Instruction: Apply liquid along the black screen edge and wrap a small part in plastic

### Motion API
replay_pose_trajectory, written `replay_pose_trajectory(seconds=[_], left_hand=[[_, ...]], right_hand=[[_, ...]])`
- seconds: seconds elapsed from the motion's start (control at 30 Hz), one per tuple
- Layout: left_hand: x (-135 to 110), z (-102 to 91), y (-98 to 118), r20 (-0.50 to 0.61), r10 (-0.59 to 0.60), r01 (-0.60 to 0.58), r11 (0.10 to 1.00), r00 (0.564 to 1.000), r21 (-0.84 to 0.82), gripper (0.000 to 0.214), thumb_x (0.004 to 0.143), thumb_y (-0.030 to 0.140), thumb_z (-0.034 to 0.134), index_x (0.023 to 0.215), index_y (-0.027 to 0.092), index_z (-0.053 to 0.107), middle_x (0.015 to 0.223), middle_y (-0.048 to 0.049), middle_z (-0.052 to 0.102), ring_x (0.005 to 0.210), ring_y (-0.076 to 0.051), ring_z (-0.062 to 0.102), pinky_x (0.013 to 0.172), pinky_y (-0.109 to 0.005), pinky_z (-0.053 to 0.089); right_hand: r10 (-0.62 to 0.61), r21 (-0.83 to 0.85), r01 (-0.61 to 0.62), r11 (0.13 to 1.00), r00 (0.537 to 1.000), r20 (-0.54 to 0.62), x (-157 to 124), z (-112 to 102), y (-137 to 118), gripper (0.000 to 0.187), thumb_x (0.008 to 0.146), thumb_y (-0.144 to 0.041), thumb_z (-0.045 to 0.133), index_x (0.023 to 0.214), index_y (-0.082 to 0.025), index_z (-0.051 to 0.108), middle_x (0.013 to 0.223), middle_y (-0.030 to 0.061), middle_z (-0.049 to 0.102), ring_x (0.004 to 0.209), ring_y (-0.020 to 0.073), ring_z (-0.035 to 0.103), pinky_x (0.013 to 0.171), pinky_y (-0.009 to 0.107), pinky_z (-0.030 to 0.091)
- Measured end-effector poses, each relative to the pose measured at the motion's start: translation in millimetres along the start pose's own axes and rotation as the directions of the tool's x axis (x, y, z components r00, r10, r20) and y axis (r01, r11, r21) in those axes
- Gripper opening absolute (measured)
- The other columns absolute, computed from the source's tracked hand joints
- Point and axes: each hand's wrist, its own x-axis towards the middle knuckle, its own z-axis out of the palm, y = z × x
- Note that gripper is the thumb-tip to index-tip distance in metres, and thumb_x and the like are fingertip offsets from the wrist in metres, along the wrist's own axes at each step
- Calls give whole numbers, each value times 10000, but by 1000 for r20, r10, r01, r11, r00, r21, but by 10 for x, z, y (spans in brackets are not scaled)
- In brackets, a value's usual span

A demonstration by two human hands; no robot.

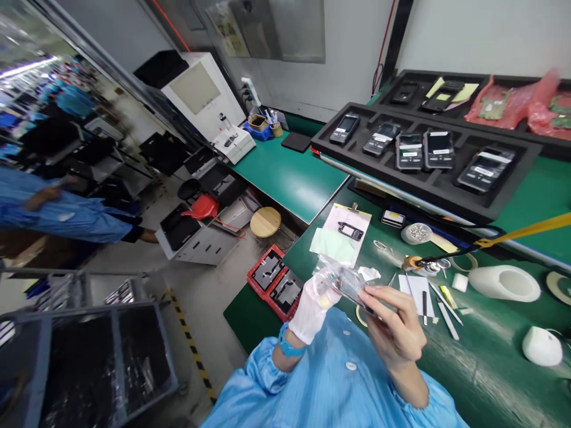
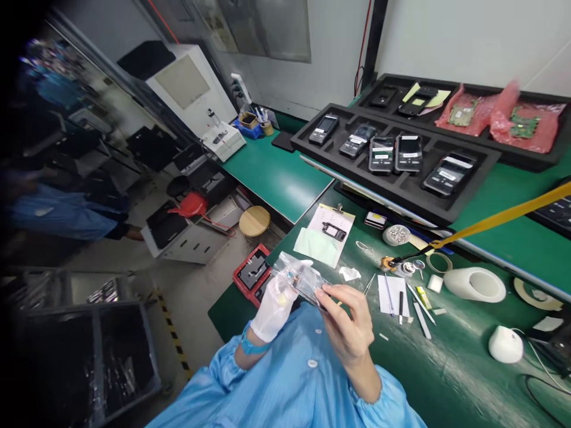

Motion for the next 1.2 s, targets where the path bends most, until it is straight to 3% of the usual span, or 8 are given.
replay_pose_trajectory(seconds=[0.17,0.33,0.43,0.6,0.7,0.9,1.13,1.2], left_hand=[[49,61,-52,-78,-13,9,998,997,-60,540,808,665,893,1028,176,836,1070,-143,882,1021,-314,838,1035,-434,673],[147,78,-136,-166,5,-16,998,986,-63,454,812,618,861,905,174,844,965,-130,878,921,-295,815,905,-401,684],[216,13,-187,-206,51,-57,998,977,-22,418,810,592,840,909,186,848,929,-108,868,945,-299,807,918,-399,670],[219,-162,-195,-186,157,-126,978,970,169,240,843,465,780,802,229,788,849,-60,829,837,-256,759,845,-363,626],[186,-222,-162,-84,234,-203,939,969,278,174,853,378,791,751,242,753,832,-47,807,804,-234,731,826,-342,609],[160,-243,-178,60,262,-268,915,963,303,162,879,336,817,761,233,775,821,-46,795,759,-218,706,752,-314,593],[158,-340,-223,121,227,-246,952,966,184,193,854,396,851,811,208,837,845,-53,833,787,-224,751,751,-301,595],[159,-355,-254,113,201,-219,960,973,176,189,843,388,855,807,203,842,843,-56,836,790,-224,757,763,-301,595]], right_hand=[[411,289,-391,874,912,-7,-47,229,-56,61,1012,-295,842,1012,-236,829,862,46,799,759,203,761,666,313,645],[707,376,-716,588,681,192,-201,391,137,481,809,-662,963,906,-216,810,847,75,802,738,247,767,687,359,687],[637,340,-689,641,724,266,-179,368,267,442,893,-656,895,1013,-235,828,940,103,824,816,278,797,729,387,706],[330,232,-387,892,911,249,250,158,314,275,1128,-439,634,1217,-260,822,1217,134,781,1028,265,785,858,404,687],[148,155,-218,964,918,368,629,15,337,255,1139,-381,617,1223,-286,838,1295,136,748,1217,293,740,1013,463,652],[48,226,-302,926,690,722,1123,-151,423,350,1166,-447,576,991,-248,805,1072,95,798,981,251,782,923,385,663],[23,149,-466,872,345,938,1278,-140,528,539,1101,-685,618,971,-228,874,933,82,806,879,248,772,849,369,645],[51,114,-516,849,294,954,1240,-101,547,565,1038,-741,687,897,-224,867,861,67,786,806,234,741,803,360,625]])
